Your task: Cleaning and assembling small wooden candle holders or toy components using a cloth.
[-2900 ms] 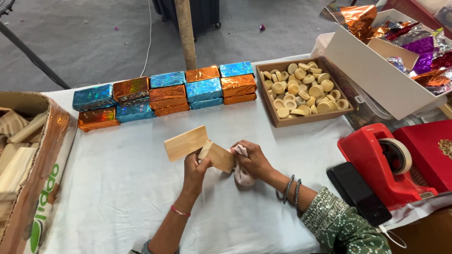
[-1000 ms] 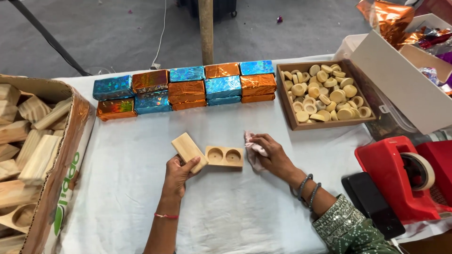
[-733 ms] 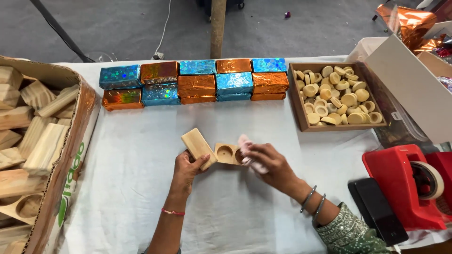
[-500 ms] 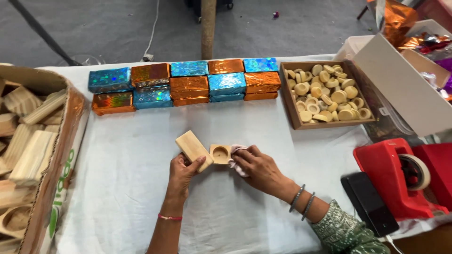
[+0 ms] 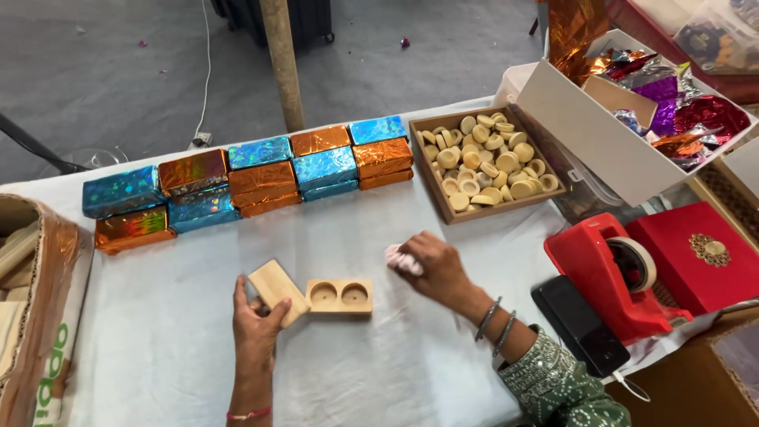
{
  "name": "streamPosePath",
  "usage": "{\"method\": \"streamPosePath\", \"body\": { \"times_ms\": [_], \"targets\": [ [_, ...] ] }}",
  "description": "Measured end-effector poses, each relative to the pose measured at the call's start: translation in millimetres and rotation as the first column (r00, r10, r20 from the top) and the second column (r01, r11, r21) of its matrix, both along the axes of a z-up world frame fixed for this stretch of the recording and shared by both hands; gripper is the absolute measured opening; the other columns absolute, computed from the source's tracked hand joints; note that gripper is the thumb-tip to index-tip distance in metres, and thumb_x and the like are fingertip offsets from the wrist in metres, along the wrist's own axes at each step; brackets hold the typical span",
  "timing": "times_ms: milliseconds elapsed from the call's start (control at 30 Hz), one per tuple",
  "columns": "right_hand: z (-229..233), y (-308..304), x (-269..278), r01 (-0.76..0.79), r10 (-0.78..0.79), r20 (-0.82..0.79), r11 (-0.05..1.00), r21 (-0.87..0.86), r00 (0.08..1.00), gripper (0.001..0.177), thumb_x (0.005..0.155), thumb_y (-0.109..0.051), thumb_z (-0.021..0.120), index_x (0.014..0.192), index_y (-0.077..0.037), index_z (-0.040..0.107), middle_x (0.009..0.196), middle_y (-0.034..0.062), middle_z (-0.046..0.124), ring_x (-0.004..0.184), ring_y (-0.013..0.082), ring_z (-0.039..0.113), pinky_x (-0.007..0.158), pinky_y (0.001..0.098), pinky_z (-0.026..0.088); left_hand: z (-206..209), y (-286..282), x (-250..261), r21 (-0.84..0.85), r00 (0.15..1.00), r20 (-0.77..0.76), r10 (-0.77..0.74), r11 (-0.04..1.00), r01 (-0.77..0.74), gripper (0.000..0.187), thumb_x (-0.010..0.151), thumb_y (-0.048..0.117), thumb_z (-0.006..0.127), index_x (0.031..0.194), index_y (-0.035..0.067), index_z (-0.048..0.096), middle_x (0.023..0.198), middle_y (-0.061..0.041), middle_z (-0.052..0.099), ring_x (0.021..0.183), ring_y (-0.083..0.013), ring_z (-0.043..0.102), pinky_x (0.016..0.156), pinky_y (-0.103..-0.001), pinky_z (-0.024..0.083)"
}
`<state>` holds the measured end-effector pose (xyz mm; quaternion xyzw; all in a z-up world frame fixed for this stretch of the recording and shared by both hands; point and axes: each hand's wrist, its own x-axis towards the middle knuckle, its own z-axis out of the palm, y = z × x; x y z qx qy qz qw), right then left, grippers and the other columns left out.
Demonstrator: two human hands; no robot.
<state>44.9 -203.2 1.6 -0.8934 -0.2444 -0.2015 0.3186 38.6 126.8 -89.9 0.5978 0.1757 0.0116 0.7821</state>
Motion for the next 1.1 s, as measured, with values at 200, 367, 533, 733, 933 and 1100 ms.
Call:
{"method": "streamPosePath", "body": {
  "times_ms": [200,367,533,733,933,1100],
  "targets": [
    [-10.5,-14.3,17.3,0.109,-0.180,-0.144,0.910,-0.400,0.973,0.049,0.085,-0.056,0.071,0.098,-0.009,0.071,0.096,0.0085,0.062,0.093,0.0261,0.060,0.067,0.0409,0.056,74.3,-16.2,-21.2,0.907,0.930,0.361,-0.075,0.259,-0.331,0.098,0.076,0.034,0.089,0.155,0.011,0.037,0.148,-0.026,0.046,0.129,-0.0365,0.048,0.099,-0.051,0.051],
    [-14.0,-13.9,19.9,0.090,-0.159,-0.151,0.919,-0.384,0.976,0.046,0.089,-0.056,0.069,0.100,-0.011,0.071,0.099,0.0059,0.062,0.095,0.0239,0.059,0.071,0.0393,0.057,70.0,-40.2,-22.9,0.985,0.778,0.173,-0.604,0.097,-0.144,0.104,0.055,0.045,0.087,0.146,0.015,0.047,0.144,-0.004,0.054,0.139,-0.0312,0.039,0.116,-0.057,0.014],
    [-22.8,-14.8,23.6,0.122,-0.171,-0.108,0.925,-0.360,0.979,0.040,0.092,-0.052,0.070,0.094,-0.011,0.072,0.095,0.0046,0.065,0.092,0.0238,0.061,0.071,0.0396,0.056,67.6,-26.5,-22.5,0.983,0.861,-0.176,-0.477,-0.134,0.127,0.082,0.071,0.042,0.084,0.145,0.026,0.054,0.135,0.008,0.059,0.137,-0.0146,0.044,0.125,-0.063,0.012],
    [-29.2,-13.4,27.0,0.154,-0.185,-0.079,0.942,-0.298,0.980,0.034,0.091,-0.046,0.073,0.090,-0.012,0.072,0.092,0.0048,0.065,0.089,0.0241,0.062,0.069,0.0400,0.056,89.5,-14.4,-19.5,0.974,0.882,-0.214,-0.421,-0.164,0.158,0.082,0.066,0.052,0.083,0.140,0.026,0.057,0.136,0.001,0.058,0.138,-0.0197,0.044,0.117,-0.066,0.017],
    [-36.5,-17.3,29.8,0.155,-0.191,-0.112,0.950,-0.270,0.975,0.028,0.086,-0.038,0.077,0.091,-0.012,0.071,0.093,0.0053,0.066,0.091,0.0260,0.063,0.070,0.0418,0.056,160.4,-128.5,34.6,0.991,0.595,0.080,-0.800,-0.003,-0.137,0.066,0.078,0.038,0.080,0.133,0.007,0.059,0.133,-0.010,0.060,0.129,-0.0275,0.051,0.112,-0.051,0.034],
    [-46.9,-24.0,33.5,0.134,-0.131,0.033,0.987,-0.091,0.991,0.030,0.085,-0.033,0.080,0.108,-0.013,0.073,0.107,0.0085,0.069,0.105,0.0300,0.065,0.078,0.0442,0.057,121.3,-263.9,136.6,0.937,0.403,0.331,-0.853,0.249,-0.244,0.065,0.081,0.028,0.080,0.137,0.001,0.058,0.131,-0.015,0.062,0.122,-0.0306,0.056,0.106,-0.040,0.043]
  ]
}}
